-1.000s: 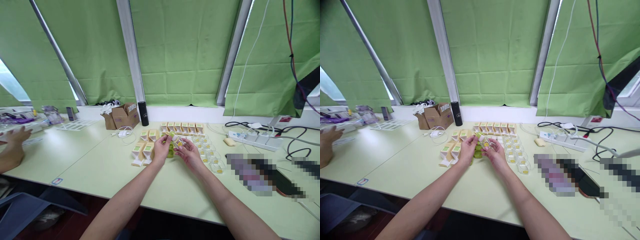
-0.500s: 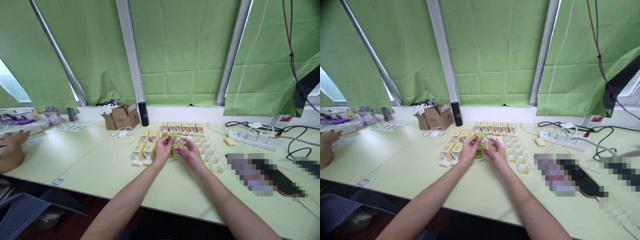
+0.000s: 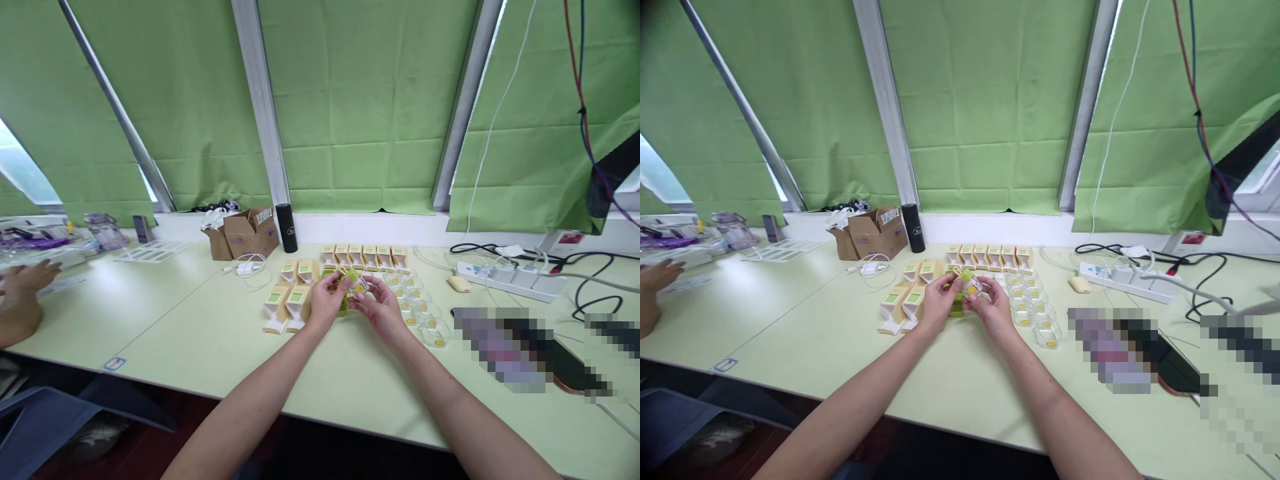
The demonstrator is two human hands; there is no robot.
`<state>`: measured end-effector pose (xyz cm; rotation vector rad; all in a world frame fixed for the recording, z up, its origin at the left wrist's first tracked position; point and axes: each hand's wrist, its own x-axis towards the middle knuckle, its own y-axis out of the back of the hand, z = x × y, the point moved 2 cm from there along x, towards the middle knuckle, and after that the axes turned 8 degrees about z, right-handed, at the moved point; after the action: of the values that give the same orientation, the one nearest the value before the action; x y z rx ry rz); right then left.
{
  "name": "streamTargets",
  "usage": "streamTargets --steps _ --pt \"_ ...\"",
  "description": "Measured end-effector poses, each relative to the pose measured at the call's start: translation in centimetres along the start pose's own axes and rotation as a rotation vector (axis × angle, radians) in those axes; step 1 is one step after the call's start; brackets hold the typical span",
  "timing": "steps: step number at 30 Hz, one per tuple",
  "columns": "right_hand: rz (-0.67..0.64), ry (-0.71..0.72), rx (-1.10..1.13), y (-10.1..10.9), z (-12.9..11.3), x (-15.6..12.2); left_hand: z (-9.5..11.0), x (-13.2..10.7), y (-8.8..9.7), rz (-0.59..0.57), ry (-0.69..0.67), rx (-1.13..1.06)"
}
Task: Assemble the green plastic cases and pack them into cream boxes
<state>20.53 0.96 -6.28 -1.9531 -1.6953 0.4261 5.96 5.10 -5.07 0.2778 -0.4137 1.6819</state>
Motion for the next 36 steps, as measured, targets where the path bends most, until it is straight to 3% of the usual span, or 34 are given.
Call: streamTargets --steps 6,23,32,36 --pt "0.025 0.046 -0.060 0.3 0.2 0.4 -0.3 0.0 0.2 -0.053 -0.065 0.032" --pt "-0.130 0.227 -0.269 0.1 0.1 0.2 0.0 -0.1 0.4 -0.063 -0.147 0.106" --pt "-0.132 0.229 -0.269 0.1 0.3 0.4 0.1 -0.2 0.1 -0.083 -0.107 0.066" --pt "-0.110 0.202 -0.229 0.1 -0.2 0.4 0.6 -0.6 0.1 -0.121 -0.152 0.093"
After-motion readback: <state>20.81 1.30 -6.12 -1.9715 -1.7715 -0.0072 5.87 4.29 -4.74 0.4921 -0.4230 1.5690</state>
